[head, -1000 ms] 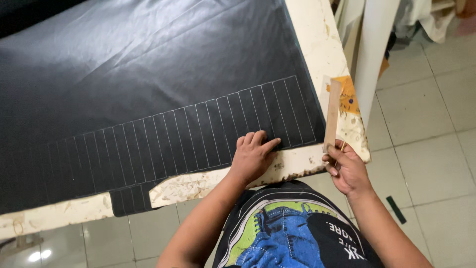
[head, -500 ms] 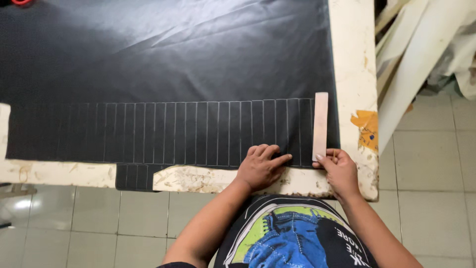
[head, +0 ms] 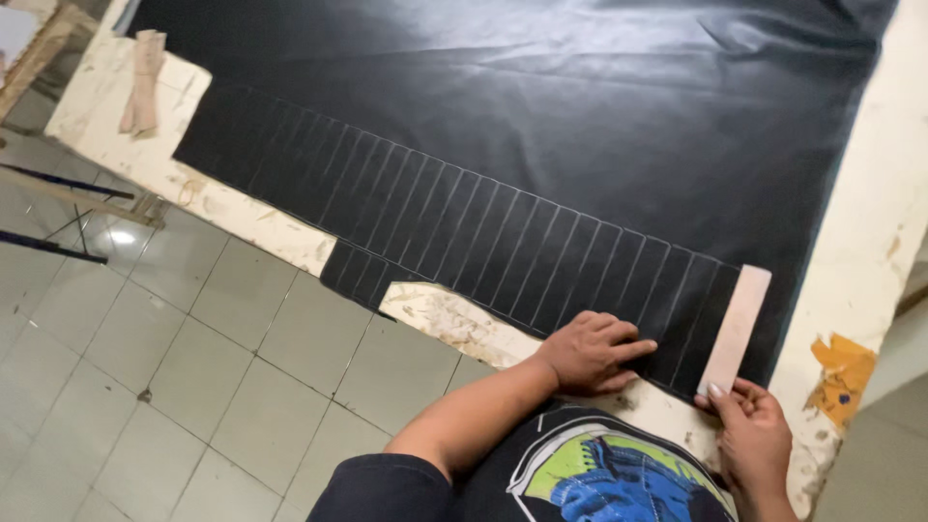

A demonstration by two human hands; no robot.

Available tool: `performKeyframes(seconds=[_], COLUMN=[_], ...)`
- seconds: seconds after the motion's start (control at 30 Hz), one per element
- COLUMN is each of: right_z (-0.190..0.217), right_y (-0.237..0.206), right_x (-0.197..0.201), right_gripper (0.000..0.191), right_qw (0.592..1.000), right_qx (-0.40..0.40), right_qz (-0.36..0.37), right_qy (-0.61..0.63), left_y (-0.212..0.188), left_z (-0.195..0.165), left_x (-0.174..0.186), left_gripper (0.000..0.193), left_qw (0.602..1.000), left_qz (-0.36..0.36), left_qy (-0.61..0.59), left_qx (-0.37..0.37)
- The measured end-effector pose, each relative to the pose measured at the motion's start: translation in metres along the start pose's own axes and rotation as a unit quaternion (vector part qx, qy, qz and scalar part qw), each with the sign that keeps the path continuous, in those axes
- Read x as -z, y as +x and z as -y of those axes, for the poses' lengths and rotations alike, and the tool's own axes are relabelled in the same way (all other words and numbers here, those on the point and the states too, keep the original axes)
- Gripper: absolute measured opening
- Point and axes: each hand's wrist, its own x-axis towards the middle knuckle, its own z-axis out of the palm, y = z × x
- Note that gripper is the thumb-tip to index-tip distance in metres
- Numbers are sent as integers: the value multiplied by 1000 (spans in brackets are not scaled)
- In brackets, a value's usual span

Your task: The person uses a ruler and a pencil to draw evenly spaced vertical lines on a large black sheet laid on a table. The ruler is repositioned repeatedly to extend the grid across the surface.

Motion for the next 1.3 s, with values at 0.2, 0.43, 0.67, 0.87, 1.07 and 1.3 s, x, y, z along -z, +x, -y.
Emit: performKeyframes(seconds=[0.2, 0.43, 0.67, 0.87, 1.07, 1.3], right_z=[8, 18, 8, 2, 13, 26], right_y=[-6, -11, -13, -12, -12, -9], right_x=[-1, -10, -13, -9, -14, -2], right_gripper=[29, 28, 27, 28, 32, 30], right_qw=[1000, 999, 999, 998, 997, 997], right_qx=[4, -6, 21, 28, -7, -59], right_qz=[12, -25, -33, -15, -68, -51], right_qy=[-15, -24, -16, -59, -44, 16], left_y=[-1, -2, 4, -6, -16, -4], left_z=[-1, -1, 11, 35, 42, 33], left_x=[0, 2, 9, 34, 51, 53], left_gripper=[54, 55, 56, 51, 51, 45], left_qw=[1000, 999, 993, 987, 991, 990], left_qz=[-7, -41, 22, -33, -75, -72], left_qy=[15, -12, -114, -128, -4, 2], left_qx=[-2, -2, 32, 87, 112, 120])
